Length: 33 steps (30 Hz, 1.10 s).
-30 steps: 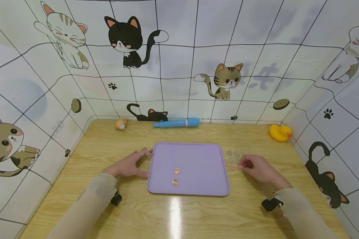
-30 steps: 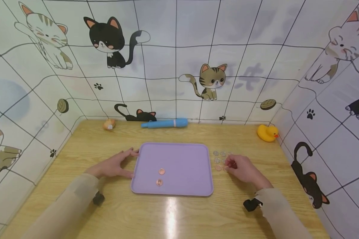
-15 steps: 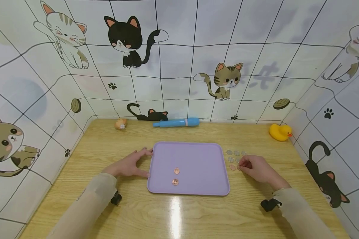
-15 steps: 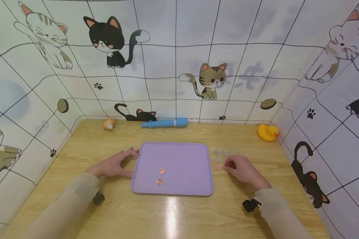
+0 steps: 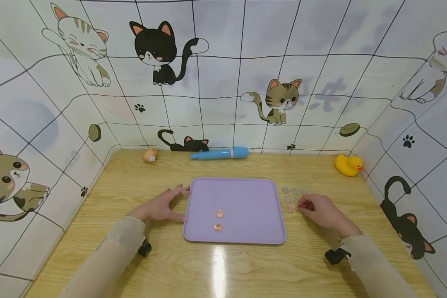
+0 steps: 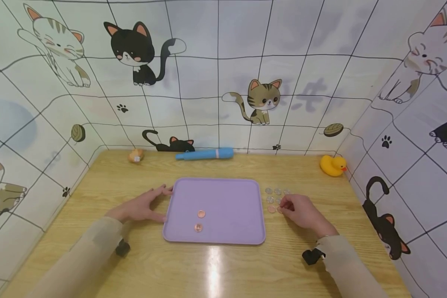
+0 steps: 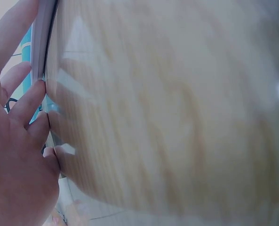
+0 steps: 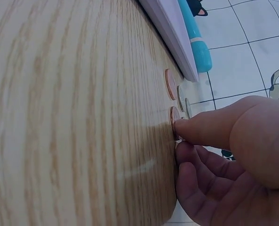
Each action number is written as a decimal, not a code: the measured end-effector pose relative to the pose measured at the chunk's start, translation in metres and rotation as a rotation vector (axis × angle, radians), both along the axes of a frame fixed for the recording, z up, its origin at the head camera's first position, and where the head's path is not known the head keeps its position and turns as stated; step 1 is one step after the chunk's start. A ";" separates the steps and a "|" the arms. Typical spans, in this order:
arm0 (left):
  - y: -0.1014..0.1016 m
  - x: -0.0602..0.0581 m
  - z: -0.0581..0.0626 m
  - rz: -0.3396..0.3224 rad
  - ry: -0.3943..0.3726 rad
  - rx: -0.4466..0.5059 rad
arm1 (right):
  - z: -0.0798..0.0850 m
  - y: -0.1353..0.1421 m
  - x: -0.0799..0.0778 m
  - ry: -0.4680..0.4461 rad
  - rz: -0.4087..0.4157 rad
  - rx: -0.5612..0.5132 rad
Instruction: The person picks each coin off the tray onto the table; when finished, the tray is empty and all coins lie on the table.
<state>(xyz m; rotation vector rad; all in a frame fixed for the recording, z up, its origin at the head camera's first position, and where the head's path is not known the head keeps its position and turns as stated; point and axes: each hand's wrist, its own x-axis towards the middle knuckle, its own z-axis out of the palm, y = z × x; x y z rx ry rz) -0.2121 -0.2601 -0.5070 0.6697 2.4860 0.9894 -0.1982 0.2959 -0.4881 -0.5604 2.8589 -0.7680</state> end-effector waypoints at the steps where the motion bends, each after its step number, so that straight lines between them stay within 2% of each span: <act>1: 0.000 0.000 0.000 -0.001 0.001 0.002 | 0.000 0.000 0.000 0.002 0.002 -0.003; 8: 0.000 0.000 -0.001 0.000 0.006 0.010 | 0.001 0.004 -0.002 0.004 -0.015 -0.042; 13: 0.000 0.000 -0.002 -0.002 0.008 0.016 | 0.009 0.002 -0.006 0.038 -0.055 -0.055; 17: 0.000 0.000 -0.002 0.000 0.002 0.016 | 0.016 -0.007 -0.010 0.037 -0.043 -0.063; 24: 0.000 0.000 -0.002 0.003 0.001 0.020 | 0.018 -0.038 -0.018 -0.051 0.061 -0.153; 30: 0.000 0.000 -0.002 0.007 -0.001 0.011 | 0.018 -0.070 -0.022 0.007 0.173 -0.125; 33: 0.000 0.001 -0.001 0.008 -0.004 0.014 | 0.019 -0.086 -0.024 0.008 0.238 -0.107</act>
